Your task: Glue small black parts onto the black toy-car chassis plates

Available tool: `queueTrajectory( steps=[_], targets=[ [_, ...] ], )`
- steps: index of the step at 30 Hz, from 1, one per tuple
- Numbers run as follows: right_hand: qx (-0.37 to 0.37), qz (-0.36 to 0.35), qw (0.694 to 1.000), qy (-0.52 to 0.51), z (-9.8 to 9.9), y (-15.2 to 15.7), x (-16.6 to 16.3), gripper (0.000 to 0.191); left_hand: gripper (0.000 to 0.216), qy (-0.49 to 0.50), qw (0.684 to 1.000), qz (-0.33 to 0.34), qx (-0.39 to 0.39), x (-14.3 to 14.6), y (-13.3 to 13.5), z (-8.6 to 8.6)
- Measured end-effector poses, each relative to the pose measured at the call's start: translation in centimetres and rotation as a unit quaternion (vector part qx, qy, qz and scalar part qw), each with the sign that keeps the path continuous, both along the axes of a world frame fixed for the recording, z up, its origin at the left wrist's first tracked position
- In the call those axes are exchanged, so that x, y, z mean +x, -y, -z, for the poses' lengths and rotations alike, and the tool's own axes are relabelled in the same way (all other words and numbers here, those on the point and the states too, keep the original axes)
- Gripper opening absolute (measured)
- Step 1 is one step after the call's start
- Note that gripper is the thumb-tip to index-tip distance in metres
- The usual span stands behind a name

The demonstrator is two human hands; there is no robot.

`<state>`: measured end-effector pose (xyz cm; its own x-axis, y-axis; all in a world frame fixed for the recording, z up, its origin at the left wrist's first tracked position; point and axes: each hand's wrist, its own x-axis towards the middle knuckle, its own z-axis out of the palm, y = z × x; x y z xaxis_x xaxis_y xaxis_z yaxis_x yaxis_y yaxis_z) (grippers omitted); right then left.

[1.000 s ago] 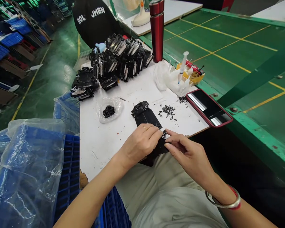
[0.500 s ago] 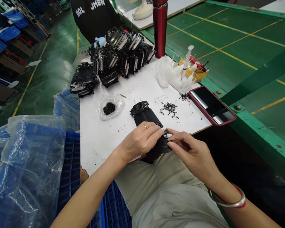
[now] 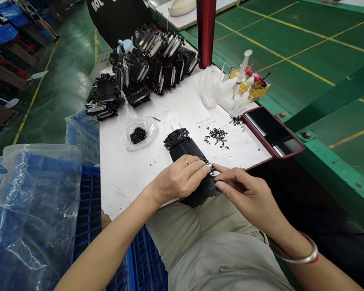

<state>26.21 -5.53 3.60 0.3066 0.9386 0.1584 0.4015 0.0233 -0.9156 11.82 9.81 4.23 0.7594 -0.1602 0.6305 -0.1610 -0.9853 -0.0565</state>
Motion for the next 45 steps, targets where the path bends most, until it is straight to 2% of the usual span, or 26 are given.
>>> queueTrajectory(
  steps=[13,28,35,38,41,43,45],
  targets=[
    [-0.018,0.012,0.997,-0.067,0.3,-0.3,0.1,0.005,0.017,0.003,1.0,-0.014,0.027,0.2,-0.3,0.0],
    [-0.016,-0.004,0.998,-0.053,0.3,-0.4,0.5,0.003,0.017,-0.003,1.0,-0.01,0.027,0.4,-0.2,0.3],
    [-0.035,0.011,0.99,-0.136,1.1,-0.2,0.2,0.006,0.019,-0.027,0.999,-0.017,0.001,0.4,-0.2,0.0],
    [-0.023,0.02,0.987,-0.158,1.3,0.0,0.0,0.005,0.026,-0.057,0.996,-0.039,-0.053,-0.2,0.0,-0.3],
    [-0.024,0.029,0.983,-0.179,1.3,0.1,-0.2,0.005,0.035,-0.051,0.978,-0.12,-0.16,-1.7,1.0,-0.4],
    [-0.03,0.034,0.981,-0.188,1.3,0.2,-0.5,0.005,0.036,-0.009,0.939,-0.217,-0.266,-3.2,2.1,-0.2],
    [-0.036,0.04,0.979,-0.194,1.3,0.3,-0.7,0.006,0.032,0.053,0.859,-0.314,-0.4,-4.6,3.6,0.2]
  ],
)
